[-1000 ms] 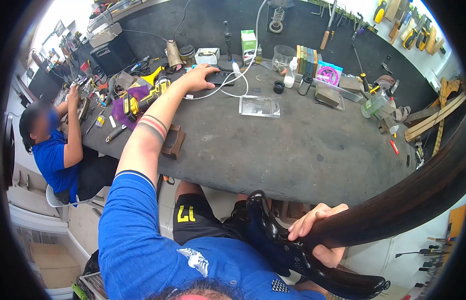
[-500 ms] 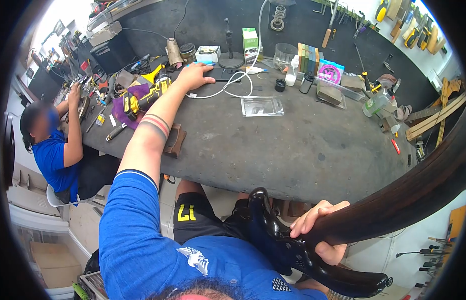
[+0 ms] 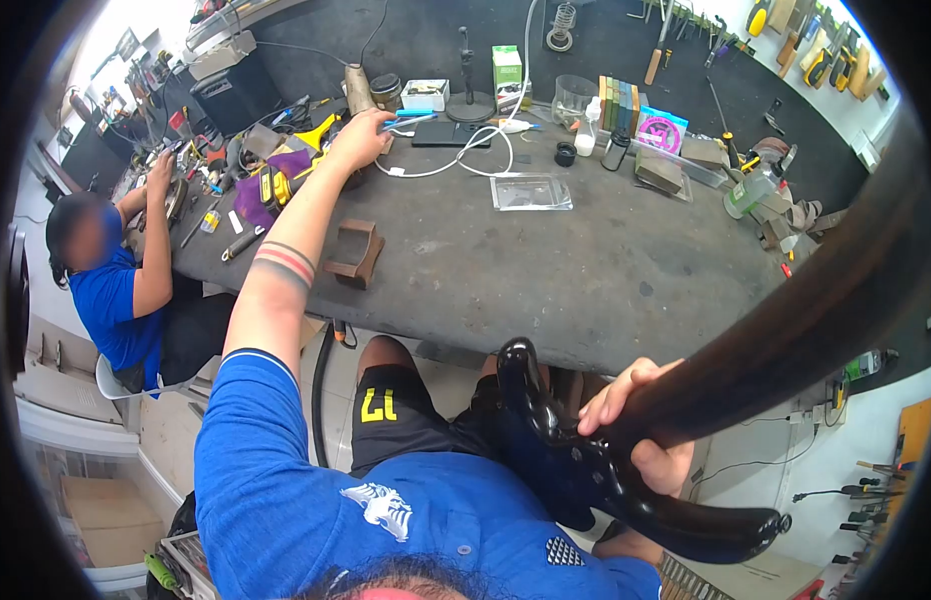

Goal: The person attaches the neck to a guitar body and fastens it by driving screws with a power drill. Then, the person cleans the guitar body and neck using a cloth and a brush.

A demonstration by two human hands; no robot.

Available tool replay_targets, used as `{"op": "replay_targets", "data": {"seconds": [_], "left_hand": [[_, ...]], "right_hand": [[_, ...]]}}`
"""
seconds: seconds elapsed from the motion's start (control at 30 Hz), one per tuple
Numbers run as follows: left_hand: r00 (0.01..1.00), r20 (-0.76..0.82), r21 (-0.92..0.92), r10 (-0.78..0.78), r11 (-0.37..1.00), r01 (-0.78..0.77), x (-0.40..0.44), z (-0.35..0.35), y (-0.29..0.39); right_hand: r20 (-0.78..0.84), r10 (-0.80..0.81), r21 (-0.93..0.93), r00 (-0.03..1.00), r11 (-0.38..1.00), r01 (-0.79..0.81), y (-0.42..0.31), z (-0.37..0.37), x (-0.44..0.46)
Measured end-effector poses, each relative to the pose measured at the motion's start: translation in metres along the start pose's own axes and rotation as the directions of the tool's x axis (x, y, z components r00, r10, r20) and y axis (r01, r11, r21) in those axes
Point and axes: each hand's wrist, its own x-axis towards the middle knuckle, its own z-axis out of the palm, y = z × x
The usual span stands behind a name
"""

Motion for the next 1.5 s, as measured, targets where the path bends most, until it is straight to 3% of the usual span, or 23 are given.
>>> {"op": "replay_targets", "data": {"seconds": [0.1,0.13,0.17,0.23,0.3,0.37,0.43,0.5,0.6,0.63,0.7,0.73,0.77,0.83,0.9,0.93,1.0,1.1,1.2,1.3,1.4,1.5], "left_hand": [[1.0,0.017,-0.047,-0.024,0.999,0.025,-0.038,-0.041,0.027],[0.992,-0.124,-0.103,-0.001,0.995,-0.011,-0.051,-0.043,0.031],[0.995,-0.084,-0.338,-0.045,0.941,0.014,-0.064,-0.045,0.033],[0.996,0.034,-0.737,-0.083,0.671,0.081,-0.102,-0.07,0.078],[0.993,0.115,-0.908,0.038,0.409,0.09,-0.153,-0.106,0.143],[0.979,0.094,-0.951,0.179,0.309,0.035,-0.191,-0.131,0.203],[0.955,-0.014,-0.96,0.295,0.262,-0.095,-0.216,-0.149,0.255],[0.924,-0.164,-0.968,0.346,0.124,-0.218,-0.23,-0.164,0.301],[0.908,-0.169,-0.974,0.383,-0.205,-0.095,-0.237,-0.173,0.349],[0.908,-0.147,-0.959,0.392,-0.28,-0.035,-0.237,-0.174,0.361],[0.911,-0.067,-0.922,0.408,-0.373,0.099,-0.227,-0.157,0.342],[0.937,-0.131,-0.869,0.324,-0.492,0.049,-0.233,-0.153,0.34],[0.968,-0.099,-0.893,0.232,-0.45,0.016,-0.242,-0.157,0.334],[0.989,-0.13,-0.906,0.074,-0.414,-0.088,-0.256,-0.16,0.315],[0.986,-0.154,-0.908,-0.058,-0.386,-0.164,-0.276,-0.169,0.294],[0.975,-0.181,-0.911,-0.13,-0.353,-0.216,-0.286,-0.174,0.284],[0.937,-0.203,-0.903,-0.285,-0.316,-0.292,-0.314,-0.182,0.271],[0.864,-0.283,-0.9,-0.417,-0.195,-0.389,-0.362,-0.194,0.252],[0.746,-0.338,-0.888,-0.574,-0.07,-0.455,-0.413,-0.203,0.231],[0.61,-0.359,-0.872,-0.706,0.019,-0.49,-0.463,-0.203,0.208],[0.483,-0.34,-0.864,-0.807,0.066,-0.499,-0.509,-0.193,0.184],[0.367,-0.319,-0.861,-0.874,0.105,-0.498,-0.551,-0.186,0.162]], "right_hand": [[0.012,0.019,0.054,1.0,0.998,-0.02,0.001,0.005,-0.002],[0.073,0.035,-0.003,0.997,0.999,-0.035,0.005,-0.006,-0.003],[0.106,0.036,0.037,0.994,0.998,-0.041,0.01,-0.008,-0.003],[0.148,0.032,0.114,0.988,0.992,-0.049,0.017,-0.01,-0.001],[0.134,0.118,0.178,0.984,0.974,-0.141,0.018,-0.013,0.002],[0.093,0.147,0.239,0.985,0.957,-0.166,0.021,0.001,0.002],[0.183,0.127,0.154,0.975,0.976,-0.156,0.025,0.004,0.01],[0.22,0.152,-0.055,0.964,0.988,-0.144,0.02,0.008,0.012],[0.323,0.316,-0.225,0.892,0.941,-0.252,0.008,0.002,0.018],[0.334,0.272,-0.313,0.902,0.935,-0.166,0.016,-0.01,0.018],[0.251,0.391,-0.374,0.885,0.883,-0.284,0.012,-0.035,-0.006],[0.186,0.434,-0.403,0.882,0.852,-0.334,0.013,-0.051,-0.022],[0.08,0.435,-0.441,0.897,0.822,-0.36,0.026,-0.094,-0.047],[0.239,0.503,-0.282,0.831,0.855,-0.436,0.027,-0.122,-0.095],[0.045,0.564,-0.272,0.825,0.801,-0.533,0.061,-0.167,-0.169],[0.045,0.554,-0.023,0.831,0.832,-0.554,0.082,-0.167,-0.195],[0.029,0.553,0.468,0.832,0.728,-0.501,0.123,-0.15,-0.235],[-0.138,0.449,0.353,0.883,0.855,-0.38,0.172,-0.119,-0.222],[-0.066,0.332,0.035,0.941,0.943,-0.331,0.163,-0.058,-0.16],[-0.028,0.414,-0.05,0.91,0.909,-0.415,0.194,-0.078,-0.133],[-0.113,0.479,-0.222,0.871,0.842,-0.492,0.2,-0.052,-0.114],[-0.082,0.374,-0.456,0.924,0.81,-0.368,0.215,-0.025,-0.091]]}}
